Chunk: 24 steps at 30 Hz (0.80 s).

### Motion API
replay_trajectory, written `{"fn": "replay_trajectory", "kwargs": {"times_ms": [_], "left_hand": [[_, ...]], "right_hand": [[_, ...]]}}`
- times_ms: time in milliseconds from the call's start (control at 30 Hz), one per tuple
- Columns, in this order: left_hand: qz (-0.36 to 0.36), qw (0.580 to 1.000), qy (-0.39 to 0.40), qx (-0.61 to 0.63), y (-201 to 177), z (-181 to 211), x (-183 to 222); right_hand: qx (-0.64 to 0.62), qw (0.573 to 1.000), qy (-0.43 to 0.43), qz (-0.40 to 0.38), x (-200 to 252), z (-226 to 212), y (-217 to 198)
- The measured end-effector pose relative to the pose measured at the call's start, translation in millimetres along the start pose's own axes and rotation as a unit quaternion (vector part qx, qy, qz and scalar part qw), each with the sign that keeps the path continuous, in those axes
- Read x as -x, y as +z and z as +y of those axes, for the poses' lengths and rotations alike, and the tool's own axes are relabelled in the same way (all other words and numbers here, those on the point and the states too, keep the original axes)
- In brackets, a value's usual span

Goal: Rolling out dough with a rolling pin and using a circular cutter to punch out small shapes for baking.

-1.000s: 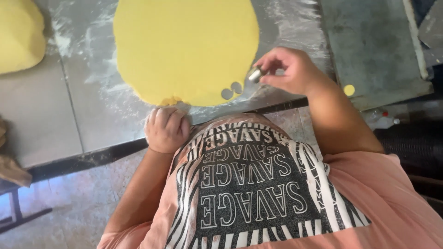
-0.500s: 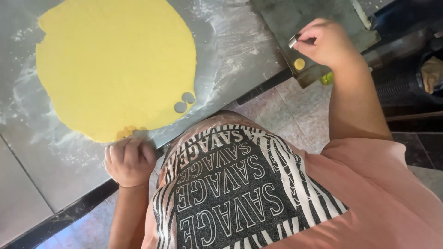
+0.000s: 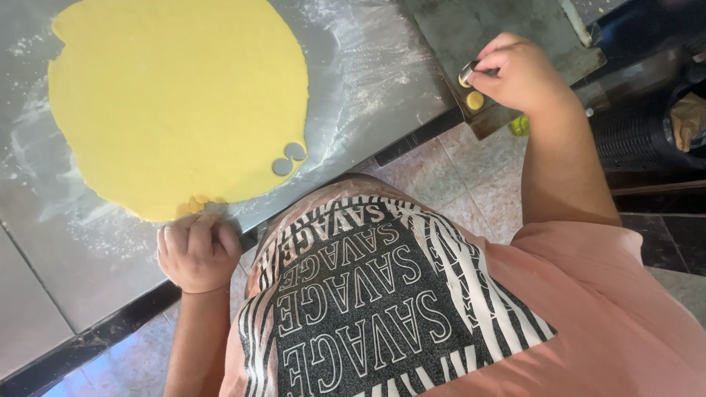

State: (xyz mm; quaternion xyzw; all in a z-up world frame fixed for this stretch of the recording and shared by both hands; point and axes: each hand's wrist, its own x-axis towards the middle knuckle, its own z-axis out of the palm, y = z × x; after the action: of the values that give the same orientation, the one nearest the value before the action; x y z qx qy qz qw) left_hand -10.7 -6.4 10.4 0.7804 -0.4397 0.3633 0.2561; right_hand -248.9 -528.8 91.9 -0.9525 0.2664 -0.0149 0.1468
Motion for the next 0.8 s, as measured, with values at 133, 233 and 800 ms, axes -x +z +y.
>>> {"fn": "replay_trajectory", "kwargs": {"times_ms": [133, 233, 800], "left_hand": [[0.000, 1.000, 0.001, 0.003, 0.0, 0.1, -0.3], [-0.005, 1.000, 0.000, 0.005, -1.9, 0.8, -1.9], [0.012, 1.000, 0.007, -0.014, 0.8, -0.5, -0.6]], "right_hand": [[0.003, 1.000, 0.010, -0.024, -1.1, -0.3, -1.5], [-0.016, 1.000, 0.009, -0.016, -0.2, -5.6, -4.0], [-0.162, 0.976, -0.140, 0.022, -23.9, -181.9, -3.5]]}}
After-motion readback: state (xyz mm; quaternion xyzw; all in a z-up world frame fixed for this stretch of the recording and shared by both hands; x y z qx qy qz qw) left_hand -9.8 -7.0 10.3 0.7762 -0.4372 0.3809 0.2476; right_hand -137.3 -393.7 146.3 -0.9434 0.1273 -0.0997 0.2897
